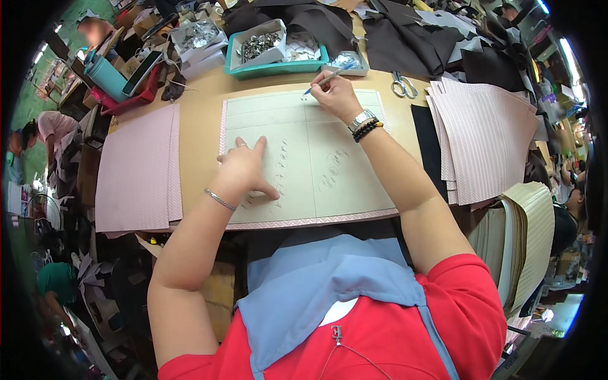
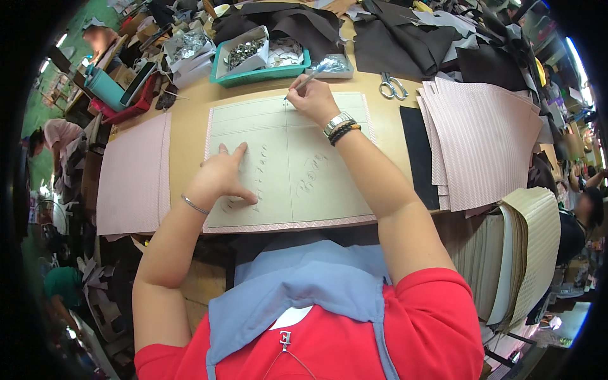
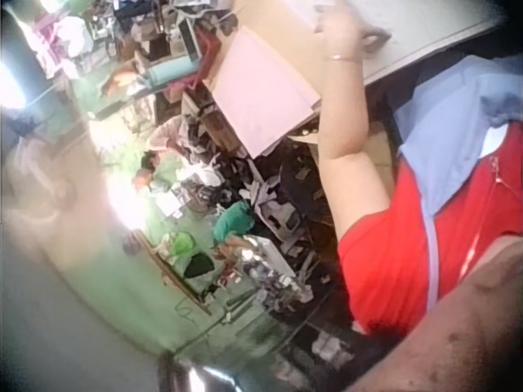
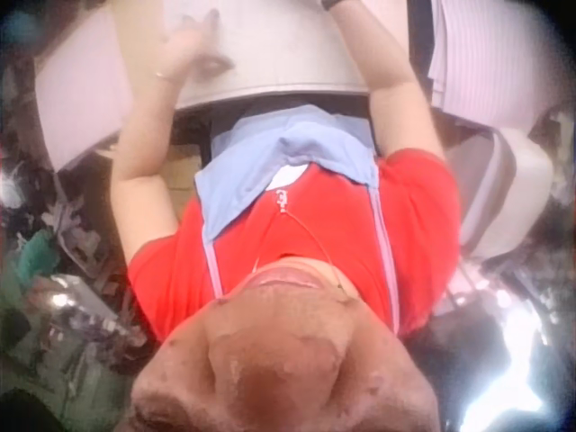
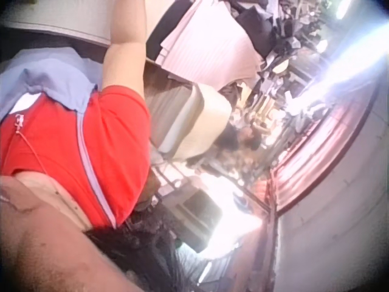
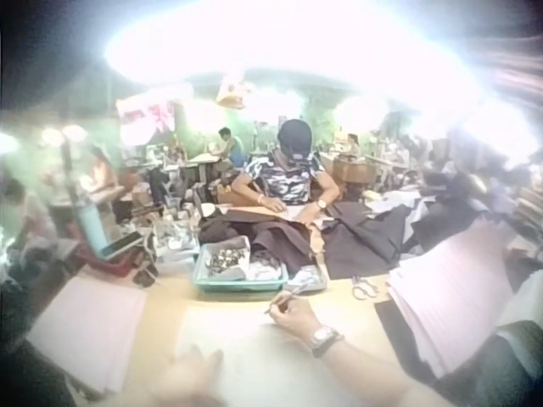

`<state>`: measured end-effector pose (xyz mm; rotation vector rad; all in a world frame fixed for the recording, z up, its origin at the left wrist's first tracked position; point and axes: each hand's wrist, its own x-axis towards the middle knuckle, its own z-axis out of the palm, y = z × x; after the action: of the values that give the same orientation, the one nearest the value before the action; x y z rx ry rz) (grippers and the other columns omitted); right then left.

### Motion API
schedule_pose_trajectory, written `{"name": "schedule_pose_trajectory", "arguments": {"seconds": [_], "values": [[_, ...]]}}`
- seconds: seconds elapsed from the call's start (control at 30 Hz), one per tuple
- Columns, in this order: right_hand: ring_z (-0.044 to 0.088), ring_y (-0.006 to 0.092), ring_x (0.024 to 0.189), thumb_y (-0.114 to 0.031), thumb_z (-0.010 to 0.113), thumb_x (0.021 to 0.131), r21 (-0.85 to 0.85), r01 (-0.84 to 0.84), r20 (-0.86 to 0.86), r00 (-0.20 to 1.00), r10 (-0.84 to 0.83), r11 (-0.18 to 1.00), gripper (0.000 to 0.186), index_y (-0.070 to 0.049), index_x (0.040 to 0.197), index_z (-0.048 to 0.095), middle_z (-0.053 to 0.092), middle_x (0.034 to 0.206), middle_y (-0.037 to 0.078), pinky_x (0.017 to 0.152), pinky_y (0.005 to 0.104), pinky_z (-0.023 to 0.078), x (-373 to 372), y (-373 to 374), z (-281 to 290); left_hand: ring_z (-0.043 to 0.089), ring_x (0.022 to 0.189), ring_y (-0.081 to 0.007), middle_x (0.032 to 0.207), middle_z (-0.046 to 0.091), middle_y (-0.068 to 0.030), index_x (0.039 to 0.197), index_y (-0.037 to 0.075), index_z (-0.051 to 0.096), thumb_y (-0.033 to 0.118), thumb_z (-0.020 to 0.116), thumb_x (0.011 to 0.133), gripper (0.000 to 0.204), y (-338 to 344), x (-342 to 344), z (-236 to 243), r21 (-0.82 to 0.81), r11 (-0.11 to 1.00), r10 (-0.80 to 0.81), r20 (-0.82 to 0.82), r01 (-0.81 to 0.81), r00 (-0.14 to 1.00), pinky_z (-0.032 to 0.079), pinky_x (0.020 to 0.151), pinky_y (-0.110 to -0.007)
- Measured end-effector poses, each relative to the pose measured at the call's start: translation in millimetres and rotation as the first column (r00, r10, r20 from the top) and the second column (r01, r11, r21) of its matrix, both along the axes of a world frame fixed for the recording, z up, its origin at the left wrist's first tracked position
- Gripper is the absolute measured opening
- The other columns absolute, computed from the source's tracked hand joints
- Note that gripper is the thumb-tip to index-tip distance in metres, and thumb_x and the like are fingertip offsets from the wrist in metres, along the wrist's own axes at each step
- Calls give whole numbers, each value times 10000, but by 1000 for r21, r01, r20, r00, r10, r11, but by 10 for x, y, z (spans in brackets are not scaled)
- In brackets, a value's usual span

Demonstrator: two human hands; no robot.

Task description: The person uses a pen to mark lines and guide points onto leather patterns while holding the cardboard template steady. They handle several pink textured leather sheets, placing the template on top of each one and tracing the edges and internal markings with the pen.

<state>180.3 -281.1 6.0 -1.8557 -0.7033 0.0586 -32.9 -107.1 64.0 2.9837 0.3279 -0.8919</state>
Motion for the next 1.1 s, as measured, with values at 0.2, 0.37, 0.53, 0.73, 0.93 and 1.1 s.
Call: {"name": "schedule_pose_trajectory", "arguments": {"seconds": [0.2, 0.37, 0.53, 0.73, 0.93, 1.1], "values": [[650, 150, 644, -220, 691, 873, -167, -22, 15, 1000, 25, 986, 194, -28, 904, 677, 695, 707, 87, 660, 302, 529, 32, 89, -32, 578, 1289, -494, 1532, 314, -458, 1639, 118, 212, 639, 950, 421, 1517, 36, -20, -10, -20, 1000, 3, 19, -3, 1000, 496, 1033, -566], [692, 185, 662, -220, 686, 873, -185, -40, 37, 998, 48, 982, 197, -27, 908, 690, 721, 735, 107, 678, 331, 548, 6, 119, -2, 594, 1265, -495, 1533, 319, -451, 1626, 111, 244, 627, 955, 430, 1485, 9, -18, 23, -2, 1000, 6, 24, -5, 1000, 507, 1022, -560], [711, 302, 689, -248, 666, 871, -297, -37, 152, 985, 86, 954, 252, -1, 835, 695, 714, 733, 175, 705, 371, 563, 24, 173, 77, 600, 1258, -492, 1530, 329, -445, 1622, 109, 256, 623, 957, 422, 1482, 26, -22, -9, -17, 1000, 9, 39, -8, 999, 517, 1014, -556], [691, 340, 663, -256, 630, 899, -275, -16, 182, 981, 69, 961, 304, 15, 772, 685, 688, 688, 191, 695, 405, 558, 30, 203, 47, 599, 1268, -479, 1530, 337, -439, 1622, 110, 253, 628, 956, 424, 1482, 10, -20, 0, -3, 1000, 10, 16, -10, 1000, 527, 1004, -559], [673, 340, 641, -259, 623, 910, -297, -11, 161, 985, 61, 955, 320, 30, 781, 675, 677, 684, 198, 683, 417, 549, 14, 207, 73, 604, 1264, -476, 1527, 339, -442, 1628, 111, 241, 641, 953, 431, 1490, 18, -23, -5, 8, 1000, 6, 4, -6, 1000, 528, 1007, -559], [665, 325, 634, -264, 631, 902, -214, 65, 173, 984, -28, 975, 324, 41, 801, 671, 661, 665, 193, 662, 414, 534, 87, 164, -9, 603, 1267, -473, 1521, 348, -442, 1628, 108, 243, 637, 952, 434, 1487, 0, -2, 26, 3, 1000, 2, -11, -2, 1000, 528, 1007, -558]]}}
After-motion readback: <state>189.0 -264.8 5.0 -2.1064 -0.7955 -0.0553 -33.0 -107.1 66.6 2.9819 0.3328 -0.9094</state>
